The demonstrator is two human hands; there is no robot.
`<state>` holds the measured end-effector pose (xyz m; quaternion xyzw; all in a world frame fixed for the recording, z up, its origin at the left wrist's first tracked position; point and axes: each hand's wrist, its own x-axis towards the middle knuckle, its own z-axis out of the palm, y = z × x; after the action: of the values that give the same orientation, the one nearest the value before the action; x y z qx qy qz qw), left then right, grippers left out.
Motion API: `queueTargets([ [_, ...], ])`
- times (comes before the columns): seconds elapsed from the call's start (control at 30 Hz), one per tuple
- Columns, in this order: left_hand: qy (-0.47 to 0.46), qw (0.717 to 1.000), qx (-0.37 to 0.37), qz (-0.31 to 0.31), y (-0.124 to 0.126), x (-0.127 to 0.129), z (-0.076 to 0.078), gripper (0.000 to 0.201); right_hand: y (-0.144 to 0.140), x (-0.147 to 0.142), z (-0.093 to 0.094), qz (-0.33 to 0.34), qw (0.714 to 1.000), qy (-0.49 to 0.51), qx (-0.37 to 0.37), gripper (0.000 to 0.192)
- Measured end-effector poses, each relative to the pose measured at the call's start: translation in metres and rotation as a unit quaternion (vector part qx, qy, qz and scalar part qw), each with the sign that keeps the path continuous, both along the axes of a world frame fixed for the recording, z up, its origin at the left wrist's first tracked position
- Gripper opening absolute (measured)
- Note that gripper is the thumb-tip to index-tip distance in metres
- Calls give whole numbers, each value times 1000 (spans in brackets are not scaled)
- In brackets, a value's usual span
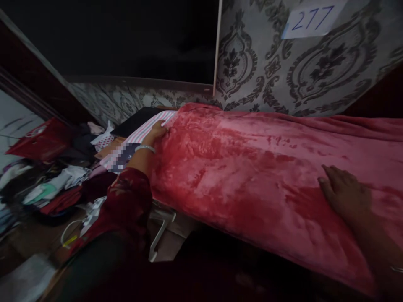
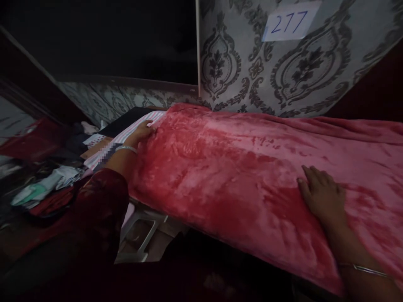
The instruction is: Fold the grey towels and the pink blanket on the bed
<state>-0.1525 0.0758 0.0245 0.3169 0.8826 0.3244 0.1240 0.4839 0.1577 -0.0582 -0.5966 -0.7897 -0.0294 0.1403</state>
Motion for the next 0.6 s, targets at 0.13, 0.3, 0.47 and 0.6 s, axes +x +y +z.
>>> queueTargets([
  [0.13, -6, 999, 8, -40, -11, 7, 3, 58, -3, -3, 2, -3, 1000, -10, -4, 74],
  [0.3, -16, 997, 29, -74, -3, 20, 7, 48, 5, -1, -3, 3, 1000, -20, 8, 67],
  [0.47, -17, 994, 44, -95, 9, 14, 13, 33, 40, 16, -15, 24, 997, 55, 45, 66],
  [0.6, -23, 992, 38, -121, 10, 6, 18, 28, 61, 12, -15, 92, 986, 130, 55, 62],
])
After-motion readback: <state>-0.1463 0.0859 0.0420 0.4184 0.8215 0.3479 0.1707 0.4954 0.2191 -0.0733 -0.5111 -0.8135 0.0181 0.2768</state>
